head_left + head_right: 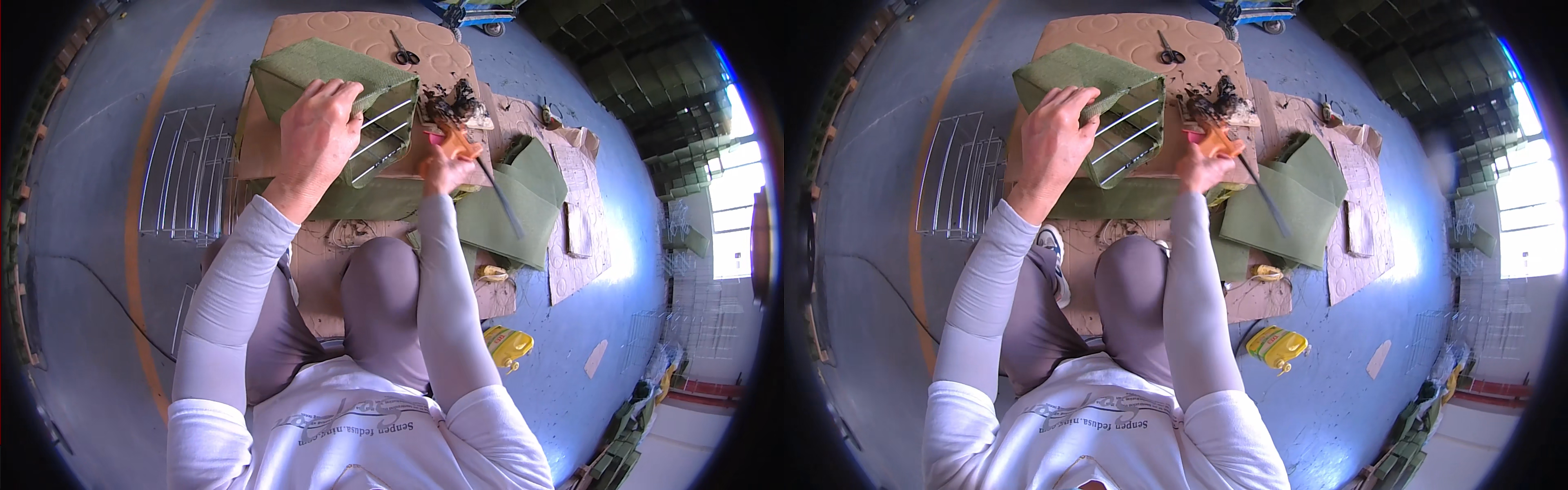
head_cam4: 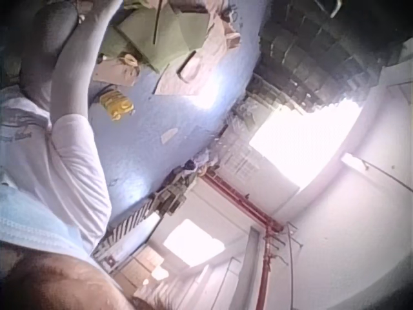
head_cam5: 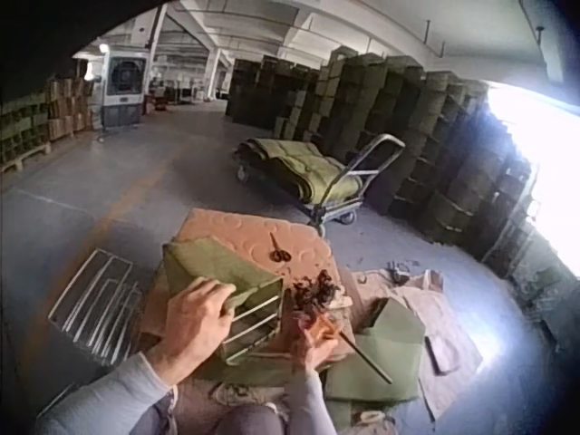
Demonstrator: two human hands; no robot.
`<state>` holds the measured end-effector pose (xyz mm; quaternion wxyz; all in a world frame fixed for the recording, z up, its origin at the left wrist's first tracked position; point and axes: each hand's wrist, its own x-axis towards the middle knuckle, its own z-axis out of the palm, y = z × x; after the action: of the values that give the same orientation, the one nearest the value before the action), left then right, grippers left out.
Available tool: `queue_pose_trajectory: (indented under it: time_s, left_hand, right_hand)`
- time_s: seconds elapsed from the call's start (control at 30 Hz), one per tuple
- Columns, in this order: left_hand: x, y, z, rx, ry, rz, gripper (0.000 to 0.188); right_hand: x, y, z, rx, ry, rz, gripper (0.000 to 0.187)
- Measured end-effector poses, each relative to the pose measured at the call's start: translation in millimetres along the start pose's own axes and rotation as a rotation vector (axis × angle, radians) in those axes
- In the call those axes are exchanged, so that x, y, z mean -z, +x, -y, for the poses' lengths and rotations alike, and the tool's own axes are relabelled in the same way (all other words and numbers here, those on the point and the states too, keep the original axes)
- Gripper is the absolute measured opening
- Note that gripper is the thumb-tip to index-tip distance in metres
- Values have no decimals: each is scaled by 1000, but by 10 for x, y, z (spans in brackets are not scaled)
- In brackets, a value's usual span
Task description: The person sits on the floor and assembles a green fabric storage basket. They fold the fabric edges over a metal wire frame and use a hot glue gun to secure the fabric to the frame. The person repeatedly applies glue and presses the fabric to attach it to the wire structure.
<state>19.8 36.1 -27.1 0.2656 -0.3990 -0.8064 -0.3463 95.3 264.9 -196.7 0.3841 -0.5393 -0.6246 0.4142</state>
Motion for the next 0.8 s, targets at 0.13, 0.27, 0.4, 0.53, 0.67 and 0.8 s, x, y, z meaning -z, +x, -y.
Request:
queue_pose_trajectory:
  time_s: [0.13,0.27,0.4,0.53,0.67,0.8]
  left_hand:
    - [35,-36,18,19,-17,-4,28]
    - [20,-23,0,26,-36,9,28]
    - [-5,-42,34,-9,11,-7,32]
    - [12,-19,22,21,-6,21,31]
    - [26,-9,4,41,-23,27,31]
    - [38,-10,28,40,-30,14,31]
  right_hand:
    - [248,-80,-249,100,368,-7,66]
    - [348,213,-464,-211,683,409,44]
    - [365,271,-285,-465,1022,728,25]
    - [380,203,-55,-293,657,648,11]
    - [377,250,-16,-242,605,734,10]
    - [219,181,171,-310,661,729,11]
